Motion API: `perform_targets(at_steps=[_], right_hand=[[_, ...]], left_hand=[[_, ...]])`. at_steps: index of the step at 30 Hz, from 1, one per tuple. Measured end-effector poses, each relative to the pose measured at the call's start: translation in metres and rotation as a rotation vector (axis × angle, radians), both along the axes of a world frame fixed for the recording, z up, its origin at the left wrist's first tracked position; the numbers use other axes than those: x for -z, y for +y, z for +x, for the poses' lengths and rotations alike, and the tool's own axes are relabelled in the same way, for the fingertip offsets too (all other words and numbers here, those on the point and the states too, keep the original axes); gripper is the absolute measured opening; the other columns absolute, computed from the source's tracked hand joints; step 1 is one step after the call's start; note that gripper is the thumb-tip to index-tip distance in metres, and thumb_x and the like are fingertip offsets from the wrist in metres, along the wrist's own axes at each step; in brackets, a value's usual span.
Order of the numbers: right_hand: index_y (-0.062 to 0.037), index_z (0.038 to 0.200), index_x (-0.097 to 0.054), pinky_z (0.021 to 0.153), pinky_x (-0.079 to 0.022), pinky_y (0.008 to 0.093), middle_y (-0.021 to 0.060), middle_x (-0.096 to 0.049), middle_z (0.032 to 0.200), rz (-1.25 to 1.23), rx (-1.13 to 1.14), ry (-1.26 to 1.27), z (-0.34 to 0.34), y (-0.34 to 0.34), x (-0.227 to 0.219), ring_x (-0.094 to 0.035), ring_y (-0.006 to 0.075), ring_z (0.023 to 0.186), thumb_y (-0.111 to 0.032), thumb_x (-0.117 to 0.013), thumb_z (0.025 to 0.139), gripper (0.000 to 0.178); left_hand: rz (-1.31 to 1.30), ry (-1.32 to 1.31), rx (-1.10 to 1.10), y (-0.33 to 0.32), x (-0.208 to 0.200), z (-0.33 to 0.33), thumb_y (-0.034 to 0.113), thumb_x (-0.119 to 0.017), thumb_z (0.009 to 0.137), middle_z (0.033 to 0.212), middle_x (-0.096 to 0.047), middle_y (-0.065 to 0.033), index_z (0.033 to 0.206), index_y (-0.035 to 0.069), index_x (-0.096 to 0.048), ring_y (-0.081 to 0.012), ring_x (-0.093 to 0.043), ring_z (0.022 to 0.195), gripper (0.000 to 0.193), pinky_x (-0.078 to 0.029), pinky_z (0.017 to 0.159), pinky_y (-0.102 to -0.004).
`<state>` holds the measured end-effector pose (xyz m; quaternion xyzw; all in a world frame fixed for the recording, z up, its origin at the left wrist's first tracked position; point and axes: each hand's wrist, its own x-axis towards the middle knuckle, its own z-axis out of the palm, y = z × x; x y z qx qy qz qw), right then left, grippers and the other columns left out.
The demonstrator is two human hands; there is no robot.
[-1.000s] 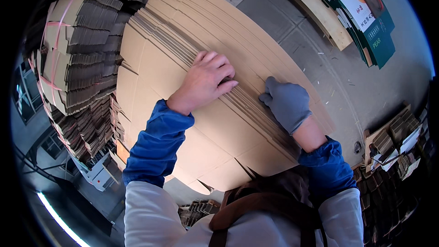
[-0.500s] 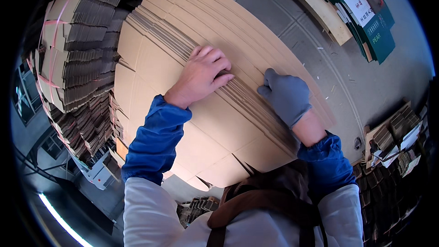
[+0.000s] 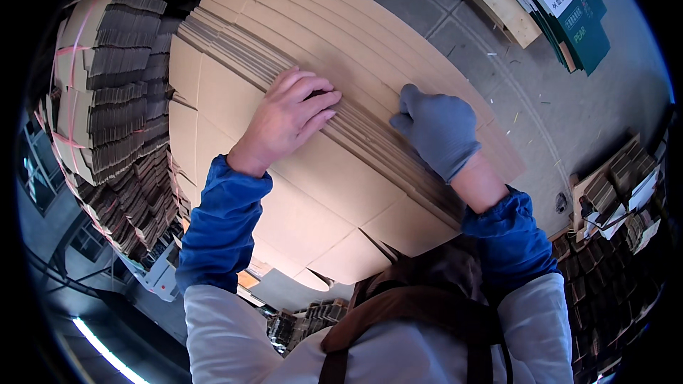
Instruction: The person folds a large flat sheet of corrugated cardboard along pre-scored lines. They align the edges and crease the folds by hand to create a structured, accordion-like stack. The person handles the cardboard directly without using tools.
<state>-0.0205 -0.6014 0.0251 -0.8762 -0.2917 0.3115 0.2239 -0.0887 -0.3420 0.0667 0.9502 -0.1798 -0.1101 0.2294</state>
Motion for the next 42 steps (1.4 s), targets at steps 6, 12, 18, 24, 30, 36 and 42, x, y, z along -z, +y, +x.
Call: perform_targets(at_steps=[6,12,18,24,30,36,42], right_hand=[[-0.0066,0.102,-0.062,0.061,-0.055,0.0478,0.0145,-0.071,0.074,0.013,0.000,-0.019,-0.003,0.000,0.001,-0.071,0.0355,0.070,-0.030,-0.071,0.089,0.029],[-0.0062,0.102,-0.061,0.062,-0.056,0.0474,0.0149,-0.071,0.075,0.009,0.007,-0.021,-0.004,0.000,-0.004,-0.071,0.0358,0.071,-0.030,-0.070,0.089,0.028],[-0.0067,0.100,-0.062,0.061,-0.056,0.0470,0.0127,-0.071,0.075,0.007,0.026,0.027,-0.005,0.001,-0.011,-0.072,0.0347,0.071,-0.030,-0.071,0.089,0.027],[-0.0060,0.098,-0.061,0.060,-0.055,0.0458,0.0124,-0.071,0.077,-0.020,0.006,0.007,-0.007,0.006,-0.013,-0.072,0.0335,0.070,-0.033,-0.072,0.088,0.030],[-0.0058,0.097,-0.061,0.058,-0.055,0.0460,0.0116,-0.070,0.075,-0.038,0.006,0.003,-0.008,0.008,-0.016,-0.072,0.0324,0.069,-0.035,-0.073,0.088,0.032],[-0.0103,0.093,-0.059,0.056,-0.052,0.0483,0.0144,-0.067,0.068,0.035,0.076,0.013,-0.010,0.007,-0.008,-0.068,0.0372,0.064,-0.043,-0.072,0.087,0.036],[-0.0092,0.093,-0.060,0.056,-0.053,0.0482,0.0146,-0.067,0.068,0.032,0.064,-0.012,-0.009,0.011,-0.010,-0.069,0.0370,0.064,-0.048,-0.071,0.087,0.041]], left_hand=[[0.003,0.018,0.014,0.002,-0.004,0.000,0.006,-0.073,0.083,0.116,-0.065,-0.0093,0.109,0.005,-0.072,-0.0306,-0.060,0.109,0.027,-0.050,0.097,-0.0437],[0.070,0.046,0.045,-0.001,-0.009,0.009,0.008,-0.073,0.084,0.113,-0.064,-0.0085,0.108,0.004,-0.068,-0.0308,-0.059,0.103,0.025,-0.050,0.091,-0.0423],[0.073,0.047,0.071,0.000,-0.015,0.006,0.009,-0.071,0.086,0.114,-0.064,-0.0092,0.112,0.005,-0.068,-0.0306,-0.059,0.103,0.026,-0.051,0.090,-0.0414],[0.080,0.060,0.042,-0.002,-0.015,0.008,0.008,-0.070,0.087,0.109,-0.064,-0.0095,0.114,0.005,-0.068,-0.0312,-0.061,0.101,0.028,-0.051,0.089,-0.0417],[0.097,0.087,0.044,-0.004,-0.013,0.014,0.009,-0.069,0.089,0.100,-0.062,-0.0092,0.107,0.005,-0.066,-0.0311,-0.060,0.097,0.019,-0.049,0.088,-0.0418],[0.128,0.141,0.059,-0.005,-0.014,0.023,0.012,-0.067,0.090,0.095,-0.060,-0.0077,0.100,0.007,-0.063,-0.0280,-0.059,0.094,0.011,-0.043,0.091,-0.0393],[0.163,0.138,0.092,-0.005,-0.020,0.028,0.014,-0.068,0.089,0.091,-0.058,-0.0067,0.096,0.008,-0.063,-0.0256,-0.057,0.092,0.011,-0.040,0.094,-0.0382]])
